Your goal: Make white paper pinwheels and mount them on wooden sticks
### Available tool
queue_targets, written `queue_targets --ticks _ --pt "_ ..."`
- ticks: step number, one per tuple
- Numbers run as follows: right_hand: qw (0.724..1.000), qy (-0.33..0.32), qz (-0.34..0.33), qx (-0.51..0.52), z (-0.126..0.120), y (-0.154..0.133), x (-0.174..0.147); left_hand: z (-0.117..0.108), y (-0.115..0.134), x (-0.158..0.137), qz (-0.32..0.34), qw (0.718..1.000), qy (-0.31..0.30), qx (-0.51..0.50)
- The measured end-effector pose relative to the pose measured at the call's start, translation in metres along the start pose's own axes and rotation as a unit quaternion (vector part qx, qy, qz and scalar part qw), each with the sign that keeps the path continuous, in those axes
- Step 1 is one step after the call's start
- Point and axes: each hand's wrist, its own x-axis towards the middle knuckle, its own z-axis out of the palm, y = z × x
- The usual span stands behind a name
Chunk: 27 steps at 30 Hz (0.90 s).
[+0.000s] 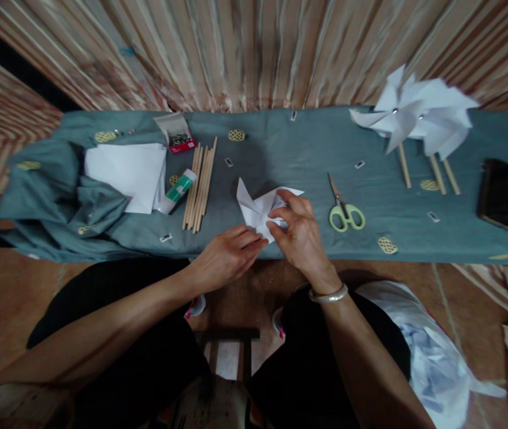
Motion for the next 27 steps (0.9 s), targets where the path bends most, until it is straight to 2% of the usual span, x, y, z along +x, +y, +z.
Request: queue_targets --ticks 27 --pt "1.000 -0.024 -0.006 0.004 -0.0013 0.0003 -0.0004 -0.0009 0.0020 0.0005 -0.002 1.000 -0.010 0.004"
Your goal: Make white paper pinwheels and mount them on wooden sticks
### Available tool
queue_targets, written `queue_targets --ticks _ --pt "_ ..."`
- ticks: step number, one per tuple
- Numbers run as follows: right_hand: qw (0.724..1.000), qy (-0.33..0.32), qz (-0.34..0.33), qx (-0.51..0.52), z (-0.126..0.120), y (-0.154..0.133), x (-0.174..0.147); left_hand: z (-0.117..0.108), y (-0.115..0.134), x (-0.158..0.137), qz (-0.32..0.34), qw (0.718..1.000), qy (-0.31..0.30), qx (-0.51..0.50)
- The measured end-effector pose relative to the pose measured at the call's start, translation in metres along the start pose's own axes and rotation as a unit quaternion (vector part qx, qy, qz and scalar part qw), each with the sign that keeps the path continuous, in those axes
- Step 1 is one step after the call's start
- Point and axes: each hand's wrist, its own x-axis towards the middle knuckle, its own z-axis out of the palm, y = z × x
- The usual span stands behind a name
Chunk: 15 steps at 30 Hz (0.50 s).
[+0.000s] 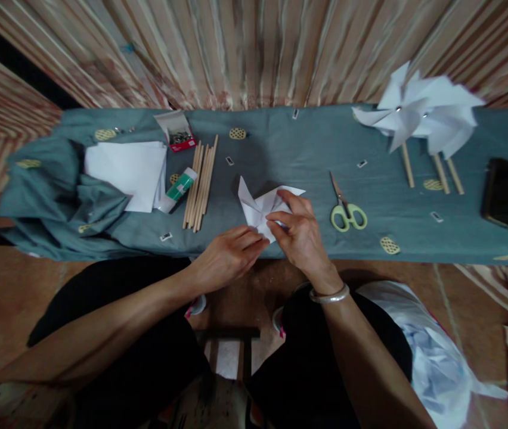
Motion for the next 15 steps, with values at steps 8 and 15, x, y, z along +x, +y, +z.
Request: queue_targets --ticks 8,15 --pt "0.996 -0.034 -0.034 -0.073 -0.004 -0.011 -0.010 0.000 -0.001 -0.001 0.005 1.000 -0.003 0.002" --pt "0.994 -0.017 -0.047 -0.102 0.004 -0.013 -0.026 0.002 -0.001 -0.001 0.000 1.000 -0.002 -0.003"
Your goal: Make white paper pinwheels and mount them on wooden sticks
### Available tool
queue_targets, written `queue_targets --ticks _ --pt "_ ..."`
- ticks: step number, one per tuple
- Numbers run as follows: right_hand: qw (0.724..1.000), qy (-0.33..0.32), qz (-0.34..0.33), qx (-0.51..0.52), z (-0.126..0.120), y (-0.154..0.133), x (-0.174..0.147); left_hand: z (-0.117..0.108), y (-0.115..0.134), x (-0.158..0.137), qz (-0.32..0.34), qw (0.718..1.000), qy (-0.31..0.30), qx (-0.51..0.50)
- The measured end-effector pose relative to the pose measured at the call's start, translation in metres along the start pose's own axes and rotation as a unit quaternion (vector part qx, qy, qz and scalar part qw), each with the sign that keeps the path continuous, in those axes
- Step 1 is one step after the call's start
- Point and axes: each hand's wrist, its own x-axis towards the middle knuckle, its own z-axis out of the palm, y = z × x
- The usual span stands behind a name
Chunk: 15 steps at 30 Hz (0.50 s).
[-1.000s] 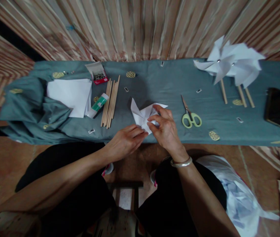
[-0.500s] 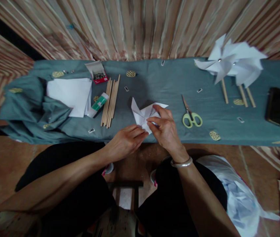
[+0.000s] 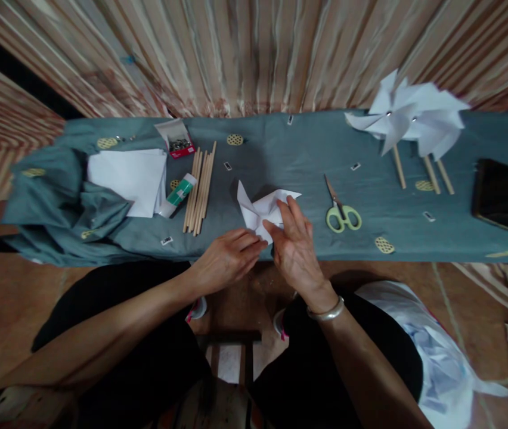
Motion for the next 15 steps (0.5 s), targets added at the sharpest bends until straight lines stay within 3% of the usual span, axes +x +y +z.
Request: queue_targets --ticks 6,12,15 --pt "1.000 0.015 -0.007 -0.015 0.003 -0.003 -0.003 -0.011 -0.009 -0.004 -0.019 0.998 0.048 -0.046" --pt "1.000 0.026 0.005 0.007 0.007 -0.005 0.000 -0.018 -0.035 -0.010 -0.114 0.974 0.130 -0.146" --pt "1.000 0.026 0.006 0.010 0.006 -0.006 0.001 -0.018 -0.034 -0.010 -0.106 0.978 0.130 -0.127"
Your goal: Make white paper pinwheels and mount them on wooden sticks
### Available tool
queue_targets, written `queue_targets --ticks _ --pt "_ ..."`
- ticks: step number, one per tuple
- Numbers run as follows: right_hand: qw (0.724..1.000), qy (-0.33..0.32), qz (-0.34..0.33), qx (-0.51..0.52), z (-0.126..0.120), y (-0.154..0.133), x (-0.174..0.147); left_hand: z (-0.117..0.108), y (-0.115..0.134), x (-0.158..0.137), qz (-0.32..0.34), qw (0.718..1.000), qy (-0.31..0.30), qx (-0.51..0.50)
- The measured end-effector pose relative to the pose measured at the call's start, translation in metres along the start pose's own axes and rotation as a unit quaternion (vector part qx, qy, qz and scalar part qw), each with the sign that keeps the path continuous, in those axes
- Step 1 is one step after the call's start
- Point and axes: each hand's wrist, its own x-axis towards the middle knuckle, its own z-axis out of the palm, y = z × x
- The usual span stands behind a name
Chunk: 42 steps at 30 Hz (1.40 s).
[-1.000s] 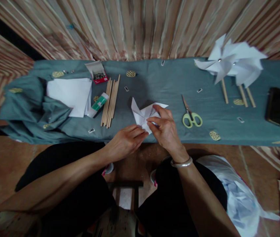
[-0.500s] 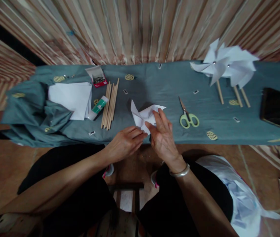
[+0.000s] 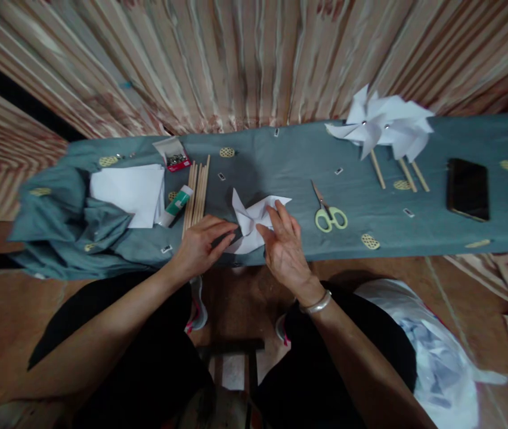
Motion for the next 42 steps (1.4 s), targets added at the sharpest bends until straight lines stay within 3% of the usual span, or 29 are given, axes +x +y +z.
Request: queue_targets --ticks 7,12,24,42 --pt "1.000 -0.014 0.002 -0.016 -0.003 0.002 -0.002 0.018 0.019 0.003 0.092 0.990 -0.041 0.103" --pt "0.999 -0.019 -0.019 -0.033 -0.002 -0.002 -0.004 0.022 0.015 0.006 0.078 0.987 -0.064 0.125" --pt "0.997 -0.019 -0.032 -0.064 0.007 -0.008 0.000 0.020 0.012 0.012 0.044 0.989 -0.026 0.137" --pt "0.999 -0.034 -0.001 -0.016 -0.004 0.003 0.000 0.029 0.006 0.011 0.069 0.985 -0.038 0.152"
